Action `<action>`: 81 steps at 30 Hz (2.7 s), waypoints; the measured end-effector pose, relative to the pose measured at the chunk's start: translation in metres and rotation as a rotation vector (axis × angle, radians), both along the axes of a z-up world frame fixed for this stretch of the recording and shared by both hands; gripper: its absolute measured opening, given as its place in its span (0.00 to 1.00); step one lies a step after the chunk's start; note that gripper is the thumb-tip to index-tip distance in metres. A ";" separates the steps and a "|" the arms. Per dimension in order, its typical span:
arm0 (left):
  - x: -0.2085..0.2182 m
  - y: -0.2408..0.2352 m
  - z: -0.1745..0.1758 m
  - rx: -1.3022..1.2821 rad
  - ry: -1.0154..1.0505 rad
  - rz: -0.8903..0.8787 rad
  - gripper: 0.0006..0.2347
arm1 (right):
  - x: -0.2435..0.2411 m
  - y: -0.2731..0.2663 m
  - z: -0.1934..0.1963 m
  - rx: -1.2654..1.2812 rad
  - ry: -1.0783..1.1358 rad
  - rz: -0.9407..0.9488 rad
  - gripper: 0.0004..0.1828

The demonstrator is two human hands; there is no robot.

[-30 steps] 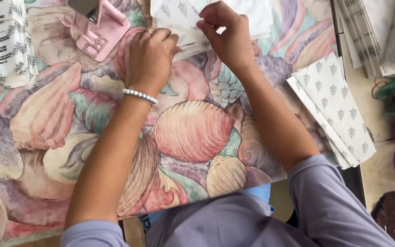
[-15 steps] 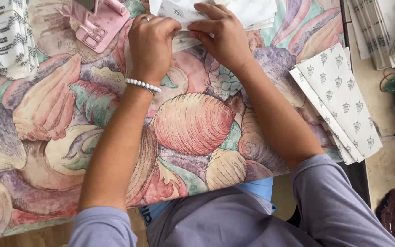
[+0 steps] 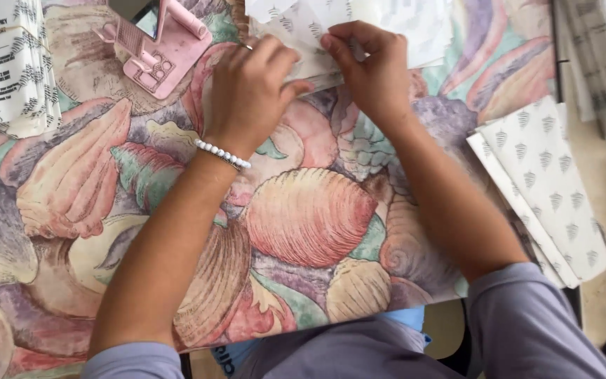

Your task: A person is seen sitting at a table, picking up printed paper sheets, applying glue to a corner using a small applicator, and folding them into a specific shape, then stacking the finished items.

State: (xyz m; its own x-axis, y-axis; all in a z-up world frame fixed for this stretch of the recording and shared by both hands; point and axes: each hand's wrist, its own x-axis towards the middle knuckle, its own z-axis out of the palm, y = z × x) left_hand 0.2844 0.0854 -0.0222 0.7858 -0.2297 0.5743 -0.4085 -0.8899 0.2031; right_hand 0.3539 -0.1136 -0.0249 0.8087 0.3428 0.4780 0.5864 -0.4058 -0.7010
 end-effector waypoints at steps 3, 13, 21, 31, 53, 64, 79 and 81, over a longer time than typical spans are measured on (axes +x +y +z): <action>-0.004 0.001 -0.009 0.219 0.014 -0.055 0.06 | -0.005 -0.001 -0.001 -0.062 -0.075 0.044 0.05; -0.004 -0.009 0.000 -0.067 -0.030 -0.042 0.06 | -0.026 -0.002 -0.010 -0.133 -0.220 0.168 0.05; -0.006 -0.015 0.005 -0.353 0.011 -0.006 0.13 | -0.016 -0.002 -0.010 -0.121 -0.258 0.182 0.08; -0.014 -0.002 0.007 -0.939 -0.086 -0.040 0.13 | -0.014 -0.005 -0.023 0.143 -0.390 0.000 0.38; -0.026 0.014 0.015 -0.812 0.525 0.529 0.15 | 0.060 -0.018 -0.013 -0.361 -0.375 -0.165 0.14; -0.170 0.046 0.098 -1.225 0.287 0.103 0.13 | -0.002 -0.023 0.051 0.423 0.088 -0.007 0.20; -0.181 0.000 0.057 -1.508 0.697 0.012 0.16 | -0.159 -0.111 0.015 0.583 0.980 -0.089 0.39; -0.192 -0.011 0.051 -1.448 0.643 -0.021 0.13 | -0.177 -0.110 0.029 0.555 0.857 -0.164 0.33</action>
